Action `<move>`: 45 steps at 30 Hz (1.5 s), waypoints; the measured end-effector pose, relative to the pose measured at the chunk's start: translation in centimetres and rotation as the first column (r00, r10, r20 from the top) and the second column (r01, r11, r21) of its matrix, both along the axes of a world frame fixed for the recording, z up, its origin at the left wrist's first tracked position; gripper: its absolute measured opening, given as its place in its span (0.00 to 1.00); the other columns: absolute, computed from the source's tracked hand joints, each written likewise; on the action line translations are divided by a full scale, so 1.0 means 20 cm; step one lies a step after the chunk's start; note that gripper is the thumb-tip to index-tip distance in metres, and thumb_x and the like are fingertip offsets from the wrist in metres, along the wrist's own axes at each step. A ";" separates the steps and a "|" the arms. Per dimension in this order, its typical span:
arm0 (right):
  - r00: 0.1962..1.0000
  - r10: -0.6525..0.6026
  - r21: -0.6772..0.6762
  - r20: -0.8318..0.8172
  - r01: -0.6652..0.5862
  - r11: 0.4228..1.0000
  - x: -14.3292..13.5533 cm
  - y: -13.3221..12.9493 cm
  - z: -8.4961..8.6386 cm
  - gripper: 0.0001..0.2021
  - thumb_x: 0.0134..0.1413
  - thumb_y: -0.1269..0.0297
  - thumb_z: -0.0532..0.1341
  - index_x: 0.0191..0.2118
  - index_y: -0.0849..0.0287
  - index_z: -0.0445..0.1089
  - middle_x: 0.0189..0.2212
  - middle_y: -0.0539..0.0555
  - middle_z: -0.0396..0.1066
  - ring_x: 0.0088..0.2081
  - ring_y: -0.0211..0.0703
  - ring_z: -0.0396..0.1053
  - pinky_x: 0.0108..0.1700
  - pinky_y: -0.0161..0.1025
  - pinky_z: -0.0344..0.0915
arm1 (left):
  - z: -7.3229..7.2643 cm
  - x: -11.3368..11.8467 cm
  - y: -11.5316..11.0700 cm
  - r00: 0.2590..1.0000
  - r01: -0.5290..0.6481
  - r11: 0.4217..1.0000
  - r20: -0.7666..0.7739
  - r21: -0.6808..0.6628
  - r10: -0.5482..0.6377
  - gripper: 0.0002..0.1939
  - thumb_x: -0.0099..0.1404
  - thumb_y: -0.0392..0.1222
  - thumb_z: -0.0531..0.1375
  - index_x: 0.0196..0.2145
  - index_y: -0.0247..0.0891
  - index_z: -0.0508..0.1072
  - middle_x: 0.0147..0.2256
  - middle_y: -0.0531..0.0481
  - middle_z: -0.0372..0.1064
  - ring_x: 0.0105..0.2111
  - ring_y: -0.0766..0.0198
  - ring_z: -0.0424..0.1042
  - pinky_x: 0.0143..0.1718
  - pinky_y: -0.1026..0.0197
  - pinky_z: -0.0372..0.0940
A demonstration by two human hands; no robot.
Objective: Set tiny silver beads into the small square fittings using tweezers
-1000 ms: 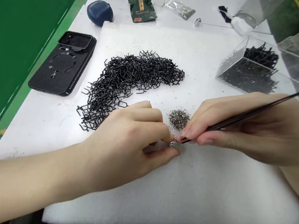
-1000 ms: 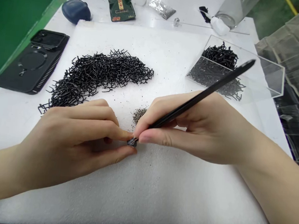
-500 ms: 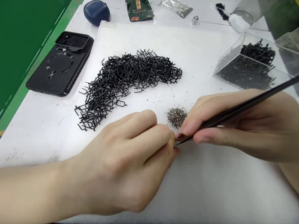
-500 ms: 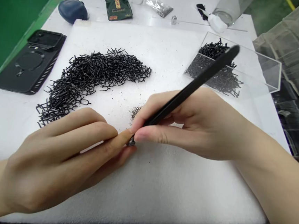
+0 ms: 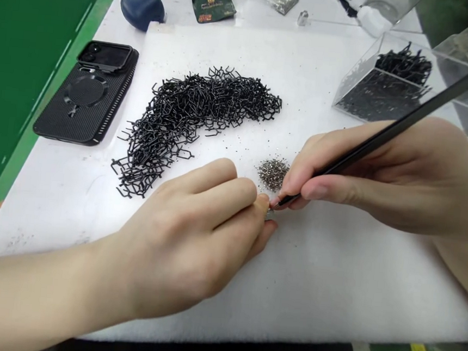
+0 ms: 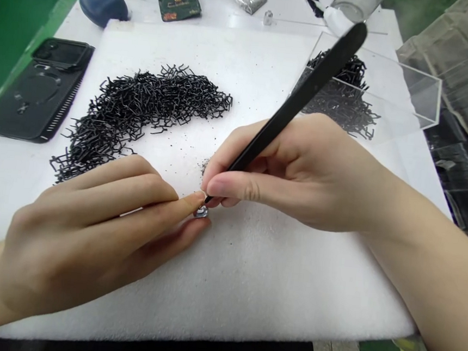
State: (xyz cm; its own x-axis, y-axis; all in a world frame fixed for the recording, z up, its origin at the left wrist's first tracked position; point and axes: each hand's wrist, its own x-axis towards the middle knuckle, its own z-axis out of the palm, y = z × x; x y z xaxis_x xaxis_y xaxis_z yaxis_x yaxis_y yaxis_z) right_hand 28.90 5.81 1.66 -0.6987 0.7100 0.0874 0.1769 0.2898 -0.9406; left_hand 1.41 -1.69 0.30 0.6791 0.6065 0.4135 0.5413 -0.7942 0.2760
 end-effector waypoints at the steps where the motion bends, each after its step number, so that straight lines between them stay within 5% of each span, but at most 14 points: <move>1: 1.000 0.004 0.012 -0.010 -0.004 1.000 0.00 0.00 0.00 0.04 0.72 0.61 0.82 0.40 0.49 0.93 0.36 0.50 0.92 0.36 0.43 0.89 0.38 0.35 0.84 | 0.00 0.00 0.00 1.000 0.001 1.000 0.000 -0.003 -0.001 0.17 0.86 0.30 0.65 0.36 0.38 0.85 0.34 0.51 0.79 0.33 0.59 0.70 0.37 0.52 0.73; 29: 0.989 0.115 0.032 -0.093 -0.112 0.993 0.01 0.01 -0.03 0.04 0.76 0.67 0.79 0.46 0.49 0.93 0.41 0.49 0.93 0.41 0.40 0.91 0.44 0.32 0.85 | -0.02 0.00 0.03 0.985 -0.033 0.973 0.160 -0.230 0.071 0.16 0.84 0.31 0.67 0.37 0.30 0.90 0.33 0.49 0.81 0.31 0.65 0.76 0.30 0.61 0.68; 45: 0.999 0.041 -0.002 -0.015 -0.041 0.999 0.02 0.01 -0.02 0.06 0.77 0.59 0.79 0.43 0.48 0.90 0.38 0.48 0.92 0.38 0.42 0.90 0.41 0.34 0.84 | -0.01 0.00 0.04 0.985 -0.037 0.953 0.152 -0.302 0.086 0.12 0.82 0.32 0.69 0.39 0.32 0.91 0.32 0.52 0.81 0.32 0.66 0.76 0.32 0.62 0.68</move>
